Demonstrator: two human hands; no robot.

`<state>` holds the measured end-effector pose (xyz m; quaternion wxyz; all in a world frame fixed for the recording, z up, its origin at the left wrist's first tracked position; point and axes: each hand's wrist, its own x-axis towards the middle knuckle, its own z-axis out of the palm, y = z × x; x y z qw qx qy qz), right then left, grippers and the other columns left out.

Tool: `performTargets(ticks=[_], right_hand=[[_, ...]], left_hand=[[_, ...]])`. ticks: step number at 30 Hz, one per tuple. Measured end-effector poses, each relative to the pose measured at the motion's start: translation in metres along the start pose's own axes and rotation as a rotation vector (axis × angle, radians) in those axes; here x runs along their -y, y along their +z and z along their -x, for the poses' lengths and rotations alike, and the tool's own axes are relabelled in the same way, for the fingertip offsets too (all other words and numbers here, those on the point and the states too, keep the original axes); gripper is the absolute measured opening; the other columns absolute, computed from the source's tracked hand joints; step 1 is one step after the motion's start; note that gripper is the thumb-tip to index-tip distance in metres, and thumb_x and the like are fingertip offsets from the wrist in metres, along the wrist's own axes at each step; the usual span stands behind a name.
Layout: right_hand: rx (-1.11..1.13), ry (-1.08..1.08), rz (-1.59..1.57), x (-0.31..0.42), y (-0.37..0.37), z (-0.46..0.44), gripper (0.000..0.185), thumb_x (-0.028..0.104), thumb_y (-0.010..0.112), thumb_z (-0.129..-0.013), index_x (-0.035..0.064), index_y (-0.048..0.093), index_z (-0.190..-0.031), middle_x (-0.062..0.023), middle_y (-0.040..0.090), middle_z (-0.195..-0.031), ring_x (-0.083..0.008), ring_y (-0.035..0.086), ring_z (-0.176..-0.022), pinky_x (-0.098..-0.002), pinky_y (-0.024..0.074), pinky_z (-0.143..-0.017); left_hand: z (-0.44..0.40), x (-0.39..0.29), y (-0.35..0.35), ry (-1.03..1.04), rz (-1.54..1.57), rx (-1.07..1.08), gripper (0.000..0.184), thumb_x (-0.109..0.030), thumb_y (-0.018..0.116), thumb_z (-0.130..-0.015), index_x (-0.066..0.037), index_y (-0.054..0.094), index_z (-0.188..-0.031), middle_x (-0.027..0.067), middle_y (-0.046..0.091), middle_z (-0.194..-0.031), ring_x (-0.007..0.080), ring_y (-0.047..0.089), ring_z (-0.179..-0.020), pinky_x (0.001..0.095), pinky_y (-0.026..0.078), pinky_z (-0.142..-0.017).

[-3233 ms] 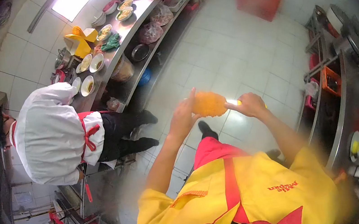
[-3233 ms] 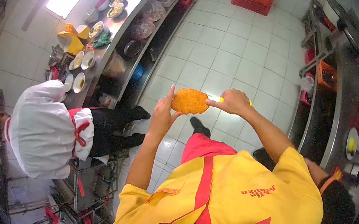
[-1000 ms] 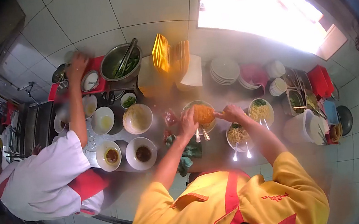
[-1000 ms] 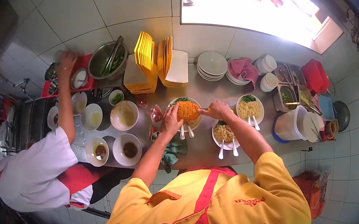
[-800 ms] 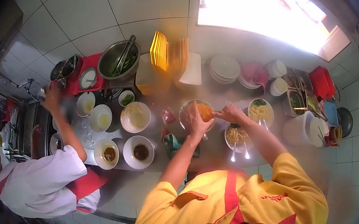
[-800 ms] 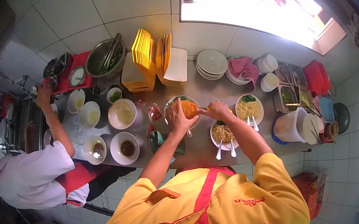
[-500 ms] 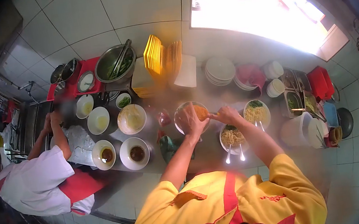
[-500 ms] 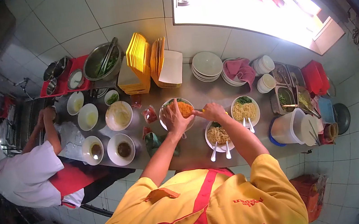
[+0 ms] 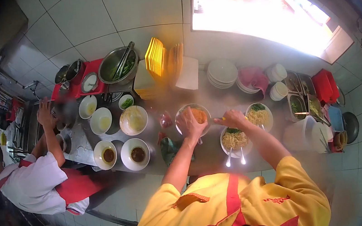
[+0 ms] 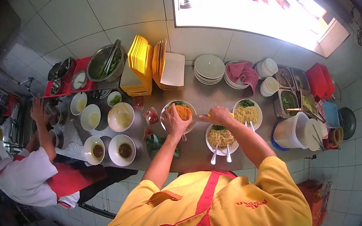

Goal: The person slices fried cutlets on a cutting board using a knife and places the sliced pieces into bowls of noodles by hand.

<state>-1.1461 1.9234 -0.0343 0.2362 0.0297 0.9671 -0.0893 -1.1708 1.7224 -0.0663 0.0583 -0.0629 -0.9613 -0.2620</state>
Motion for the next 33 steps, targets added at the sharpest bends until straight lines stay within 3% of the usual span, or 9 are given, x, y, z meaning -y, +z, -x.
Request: performTargets(ticks=[12, 17, 21, 23, 26, 27, 30, 32, 33], right_hand=[[-0.055, 0.016, 0.068, -0.042, -0.025, 0.043, 0.074, 0.072, 0.043, -0.076, 0.0028, 0.069, -0.075, -0.0186, 0.065, -0.072, -0.0355, 0.064, -0.075, -0.0429, 0.0511, -0.068], [-0.063, 0.028, 0.05, -0.062, -0.041, 0.07, 0.072, 0.07, 0.044, -0.077, 0.0023, 0.069, -0.078, -0.0193, 0.064, -0.075, -0.0345, 0.063, -0.079, -0.042, 0.0488, -0.071], [-0.079, -0.011, 0.002, -0.099, -0.031, 0.079, 0.067, 0.066, 0.047, -0.078, 0.0024, 0.068, -0.079, -0.0197, 0.064, -0.079, -0.034, 0.062, -0.081, -0.0423, 0.048, -0.073], [-0.199, 0.056, -0.079, -0.091, -0.047, 0.102, 0.063, 0.062, 0.05, -0.079, 0.003, 0.068, -0.073, -0.0199, 0.064, -0.076, -0.0345, 0.062, -0.078, -0.0432, 0.048, -0.071], [-0.145, 0.112, -0.129, -0.098, -0.061, 0.116, 0.059, 0.059, 0.052, -0.08, 0.0039, 0.068, -0.069, -0.0196, 0.063, -0.07, -0.0356, 0.062, -0.073, -0.0442, 0.048, -0.068], [-0.252, 0.043, -0.088, -0.115, -0.05, 0.113, 0.059, 0.058, 0.052, -0.081, 0.0031, 0.067, -0.069, -0.0202, 0.061, -0.066, -0.0375, 0.061, -0.069, -0.0455, 0.0474, -0.067], [-0.261, -0.016, -0.118, -0.139, -0.043, 0.11, 0.058, 0.057, 0.052, -0.081, 0.002, 0.067, -0.07, -0.0217, 0.06, -0.065, -0.0389, 0.06, -0.068, -0.0468, 0.0463, -0.065], [-0.3, -0.11, -0.213, -0.15, -0.035, 0.108, 0.058, 0.056, 0.053, -0.082, 0.0002, 0.065, -0.07, -0.0232, 0.057, -0.064, -0.0396, 0.059, -0.066, -0.0458, 0.0446, -0.061], [-0.305, -0.158, -0.269, -0.152, -0.033, 0.11, 0.057, 0.055, 0.054, -0.082, 0.0001, 0.064, -0.069, -0.0228, 0.056, -0.062, -0.0388, 0.058, -0.063, -0.0452, 0.0437, -0.059]], left_hand=[[-0.002, -0.001, 0.004, -0.018, -0.014, -0.01, 0.089, -0.048, 0.073, -0.058, -0.005, 0.039, -0.128, 0.0218, 0.043, -0.12, 0.038, 0.042, -0.114, 0.0528, 0.033, -0.092], [0.003, 0.001, 0.006, -0.039, -0.053, 0.014, 0.092, -0.05, 0.071, -0.06, -0.008, 0.034, -0.132, 0.0255, 0.037, -0.126, 0.044, 0.036, -0.117, 0.0543, 0.026, -0.099], [0.006, 0.011, 0.017, -0.051, -0.125, -0.078, 0.093, -0.051, 0.071, -0.06, -0.009, 0.033, -0.134, 0.0248, 0.038, -0.126, 0.0438, 0.036, -0.118, 0.0541, 0.025, -0.1], [0.006, 0.008, 0.018, -0.012, -0.137, -0.048, 0.093, -0.051, 0.071, -0.06, -0.009, 0.033, -0.134, 0.0244, 0.038, -0.126, 0.043, 0.035, -0.118, 0.0539, 0.025, -0.1], [0.01, 0.003, 0.018, -0.022, -0.141, -0.058, 0.094, -0.052, 0.071, -0.06, -0.008, 0.033, -0.134, 0.0243, 0.036, -0.127, 0.0417, 0.035, -0.12, 0.0536, 0.024, -0.1], [0.012, 0.002, 0.021, -0.007, -0.128, -0.123, 0.091, -0.05, 0.072, -0.06, -0.009, 0.035, -0.133, 0.023, 0.035, -0.128, 0.0401, 0.034, -0.12, 0.0522, 0.025, -0.1], [0.024, -0.009, -0.001, 0.019, 0.026, -0.203, 0.09, -0.049, 0.074, -0.06, -0.01, 0.037, -0.132, 0.0209, 0.036, -0.129, 0.0378, 0.034, -0.12, 0.0511, 0.026, -0.1], [0.041, -0.015, -0.022, 0.024, -0.002, -0.344, 0.08, -0.044, 0.076, -0.062, -0.008, 0.043, -0.126, 0.02, 0.04, -0.125, 0.0362, 0.038, -0.117, 0.0481, 0.031, -0.097], [0.054, -0.014, -0.039, 0.039, 0.062, -0.405, 0.065, -0.04, 0.074, -0.066, -0.007, 0.05, -0.117, 0.0197, 0.045, -0.121, 0.0355, 0.043, -0.113, 0.0462, 0.035, -0.094]])
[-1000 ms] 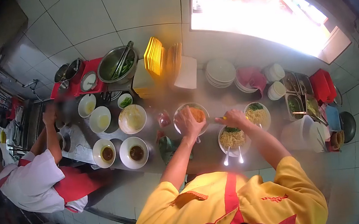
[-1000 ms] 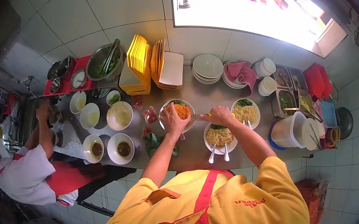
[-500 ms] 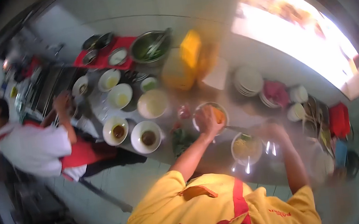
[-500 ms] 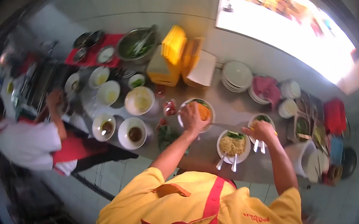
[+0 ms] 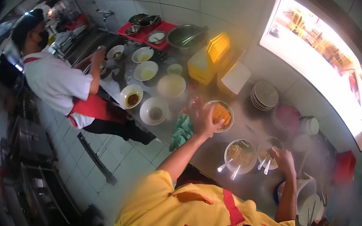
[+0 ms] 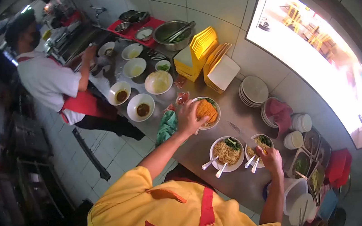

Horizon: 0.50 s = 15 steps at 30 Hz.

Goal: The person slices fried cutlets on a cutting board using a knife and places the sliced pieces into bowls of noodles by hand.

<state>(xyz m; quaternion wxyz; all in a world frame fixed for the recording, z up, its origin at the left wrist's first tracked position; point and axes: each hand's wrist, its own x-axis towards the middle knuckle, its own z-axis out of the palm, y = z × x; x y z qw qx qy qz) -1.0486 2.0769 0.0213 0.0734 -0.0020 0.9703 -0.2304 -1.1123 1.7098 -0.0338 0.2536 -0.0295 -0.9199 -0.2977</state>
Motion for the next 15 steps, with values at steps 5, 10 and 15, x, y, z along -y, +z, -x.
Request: performTargets(ticks=[5, 10, 15], right_hand=[[0.187, -0.034, -0.044, 0.016, 0.005, -0.003, 0.048, 0.047, 0.049, -0.086, 0.0028, 0.067, -0.085, -0.0191, 0.062, -0.068, -0.0313, 0.061, -0.064, -0.0398, 0.0448, -0.062], [0.111, -0.307, -0.187, 0.079, 0.033, -0.005, 0.057, 0.052, 0.053, -0.083, -0.0023, 0.06, -0.069, -0.0217, 0.051, -0.057, -0.0333, 0.052, -0.052, -0.0425, 0.0401, -0.055], [0.448, -0.562, -0.109, 0.188, 0.072, 0.008, 0.047, 0.042, 0.049, -0.089, -0.0008, 0.057, -0.073, -0.0092, 0.048, -0.058, -0.0122, 0.045, -0.059, -0.0347, 0.0386, -0.054]], left_hand=[[0.091, 0.074, -0.077, -0.37, 0.146, -0.13, 0.021, -0.018, 0.067, -0.079, -0.002, 0.061, -0.067, 0.0144, 0.06, -0.096, 0.0317, 0.059, -0.087, 0.0365, 0.047, -0.077], [0.319, 0.183, -0.144, -0.743, -0.127, -0.037, 0.039, -0.023, 0.068, -0.078, -0.004, 0.051, -0.107, 0.0141, 0.06, -0.102, 0.027, 0.059, -0.096, 0.0342, 0.047, -0.08], [0.553, 0.169, -0.205, -1.496, -0.135, 0.267, 0.075, -0.037, 0.075, -0.07, 0.001, 0.04, -0.124, 0.0197, 0.056, -0.116, 0.0337, 0.052, -0.113, 0.0409, 0.045, -0.091]])
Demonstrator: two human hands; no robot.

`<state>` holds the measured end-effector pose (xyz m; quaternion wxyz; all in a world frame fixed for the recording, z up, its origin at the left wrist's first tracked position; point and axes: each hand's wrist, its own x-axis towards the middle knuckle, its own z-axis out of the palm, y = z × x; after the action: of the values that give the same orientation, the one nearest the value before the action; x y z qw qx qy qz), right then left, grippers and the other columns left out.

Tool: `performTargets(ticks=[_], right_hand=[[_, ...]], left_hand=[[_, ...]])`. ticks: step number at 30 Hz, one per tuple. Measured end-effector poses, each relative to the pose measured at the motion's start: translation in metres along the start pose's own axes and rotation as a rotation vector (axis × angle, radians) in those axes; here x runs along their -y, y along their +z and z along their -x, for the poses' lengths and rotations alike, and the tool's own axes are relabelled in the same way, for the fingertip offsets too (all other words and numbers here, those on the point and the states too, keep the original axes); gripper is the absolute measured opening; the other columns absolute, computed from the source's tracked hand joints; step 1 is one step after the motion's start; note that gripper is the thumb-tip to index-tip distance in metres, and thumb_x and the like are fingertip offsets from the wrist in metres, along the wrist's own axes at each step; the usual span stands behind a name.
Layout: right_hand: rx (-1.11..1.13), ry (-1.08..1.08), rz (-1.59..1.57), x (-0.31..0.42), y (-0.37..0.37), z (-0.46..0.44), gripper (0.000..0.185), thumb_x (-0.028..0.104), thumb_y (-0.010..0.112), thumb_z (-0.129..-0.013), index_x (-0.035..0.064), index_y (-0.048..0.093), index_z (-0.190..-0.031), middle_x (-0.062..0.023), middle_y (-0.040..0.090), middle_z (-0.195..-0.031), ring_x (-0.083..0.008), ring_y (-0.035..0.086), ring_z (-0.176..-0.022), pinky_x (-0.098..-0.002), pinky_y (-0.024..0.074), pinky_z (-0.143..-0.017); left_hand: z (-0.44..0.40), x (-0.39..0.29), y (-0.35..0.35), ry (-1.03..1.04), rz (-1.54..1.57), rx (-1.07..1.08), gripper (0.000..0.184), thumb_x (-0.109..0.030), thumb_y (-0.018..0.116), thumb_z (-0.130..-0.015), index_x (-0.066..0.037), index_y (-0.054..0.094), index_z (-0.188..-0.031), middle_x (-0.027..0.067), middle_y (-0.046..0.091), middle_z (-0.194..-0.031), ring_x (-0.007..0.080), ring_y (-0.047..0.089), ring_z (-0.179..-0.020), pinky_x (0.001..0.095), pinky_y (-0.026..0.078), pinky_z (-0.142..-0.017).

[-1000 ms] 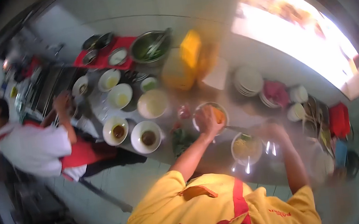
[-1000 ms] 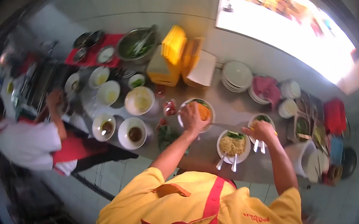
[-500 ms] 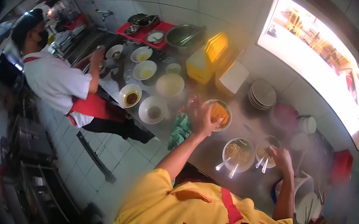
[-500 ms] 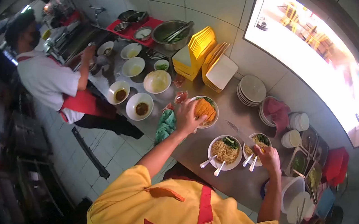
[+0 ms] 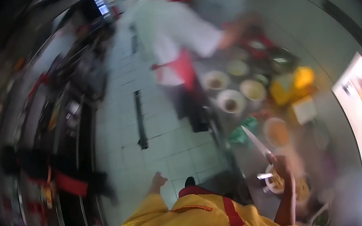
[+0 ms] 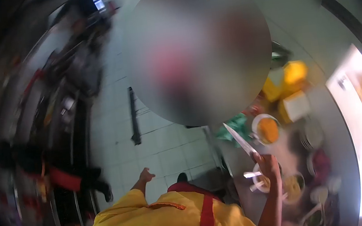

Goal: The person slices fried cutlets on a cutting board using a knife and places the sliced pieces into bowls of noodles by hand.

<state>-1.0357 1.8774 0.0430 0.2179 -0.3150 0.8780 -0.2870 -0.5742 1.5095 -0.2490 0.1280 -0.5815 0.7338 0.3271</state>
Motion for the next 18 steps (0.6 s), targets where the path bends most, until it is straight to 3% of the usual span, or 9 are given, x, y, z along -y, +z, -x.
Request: performTargets(ticks=[2, 4, 10, 12, 14, 15, 16, 17, 18], right_hand=[[0.081, -0.138, -0.002, 0.038, 0.038, -0.03, 0.051, 0.046, 0.046, -0.089, 0.0, 0.05, -0.067, -0.009, 0.041, -0.057, -0.0144, 0.044, -0.059, -0.0355, 0.0374, -0.057], [0.128, -0.218, 0.005, 0.077, 0.08, -0.058, 0.051, 0.049, 0.049, -0.084, 0.0011, 0.059, -0.072, -0.0189, 0.054, -0.064, -0.033, 0.058, -0.067, -0.0423, 0.0418, -0.065], [0.385, -0.424, 0.242, 0.235, 0.239, -0.144, 0.053, 0.05, 0.053, -0.083, -0.0018, 0.061, -0.074, -0.0219, 0.056, -0.065, -0.0355, 0.059, -0.065, -0.0436, 0.0424, -0.062], [0.462, -0.514, 0.259, 0.28, 0.293, -0.169, 0.058, 0.052, 0.053, -0.084, -0.0037, 0.06, -0.07, -0.0188, 0.056, -0.059, -0.0303, 0.058, -0.055, -0.0403, 0.0428, -0.054], [0.667, -0.268, 0.077, 0.301, 0.367, -0.215, 0.061, 0.054, 0.051, -0.085, -0.0033, 0.059, -0.066, -0.0123, 0.055, -0.056, -0.0219, 0.056, -0.051, -0.0358, 0.0419, -0.048], [0.685, -0.266, 0.036, 0.305, 0.393, -0.223, 0.059, 0.055, 0.047, -0.087, 0.003, 0.052, -0.058, -0.0041, 0.048, -0.05, -0.013, 0.048, -0.041, -0.0281, 0.0403, -0.041], [0.658, -0.206, 0.158, 0.299, 0.426, -0.237, 0.06, 0.056, 0.049, -0.086, 0.0024, 0.052, -0.058, -0.0036, 0.047, -0.049, -0.0139, 0.046, -0.038, -0.0287, 0.0401, -0.04], [0.731, -0.04, 0.287, 0.276, 0.449, -0.253, 0.064, 0.055, 0.05, -0.084, -0.0067, 0.062, -0.096, -0.0171, 0.062, -0.085, -0.0252, 0.062, -0.078, -0.0365, 0.0475, -0.067], [0.761, 0.014, 0.516, 0.241, 0.486, -0.278, 0.062, 0.054, 0.05, -0.084, -0.0058, 0.061, -0.099, -0.0169, 0.062, -0.092, -0.0254, 0.062, -0.082, -0.0365, 0.0468, -0.07]], left_hand=[[0.05, 0.052, -0.005, -0.245, 0.114, -0.066, 0.076, -0.037, 0.074, -0.069, 0.004, 0.039, -0.123, 0.023, 0.055, -0.116, 0.0365, 0.052, -0.111, 0.0425, 0.044, -0.091], [0.081, 0.105, 0.007, -0.481, 0.229, -0.104, 0.078, -0.037, 0.074, -0.069, 0.007, 0.038, -0.123, 0.0262, 0.054, -0.116, 0.0393, 0.052, -0.11, 0.0441, 0.043, -0.092], [0.101, 0.243, 0.041, -0.821, 0.35, -0.187, 0.086, -0.044, 0.073, -0.069, 0.006, 0.034, -0.127, 0.0247, 0.053, -0.117, 0.0349, 0.053, -0.11, 0.0422, 0.044, -0.092], [0.109, 0.242, 0.009, -0.887, 0.565, -0.106, 0.095, -0.045, 0.074, -0.067, 0.007, 0.027, -0.131, 0.024, 0.051, -0.12, 0.0343, 0.051, -0.112, 0.0415, 0.042, -0.094], [0.08, 0.248, -0.009, -0.914, 0.686, -0.121, 0.097, -0.047, 0.073, -0.067, 0.007, 0.025, -0.133, 0.0249, 0.047, -0.125, 0.0354, 0.047, -0.116, 0.0407, 0.039, -0.098], [0.073, 0.26, -0.018, -0.934, 0.735, -0.133, 0.099, -0.049, 0.072, -0.067, 0.007, 0.025, -0.133, 0.0254, 0.045, -0.127, 0.0359, 0.045, -0.118, 0.0403, 0.038, -0.099], [0.047, 0.292, 0.002, -0.935, 0.613, -0.271, 0.093, -0.049, 0.07, -0.069, 0.007, 0.03, -0.131, 0.0265, 0.045, -0.127, 0.0352, 0.046, -0.118, 0.0416, 0.038, -0.099], [0.041, 0.296, -0.009, -0.922, 0.673, -0.28, 0.09, -0.049, 0.07, -0.069, 0.005, 0.033, -0.13, 0.0268, 0.047, -0.125, 0.0354, 0.048, -0.116, 0.0414, 0.039, -0.097], [0.015, 0.295, -0.031, -0.902, 0.735, -0.308, 0.086, -0.048, 0.07, -0.069, 0.004, 0.035, -0.128, 0.0271, 0.05, -0.122, 0.0356, 0.049, -0.114, 0.0412, 0.041, -0.096]])
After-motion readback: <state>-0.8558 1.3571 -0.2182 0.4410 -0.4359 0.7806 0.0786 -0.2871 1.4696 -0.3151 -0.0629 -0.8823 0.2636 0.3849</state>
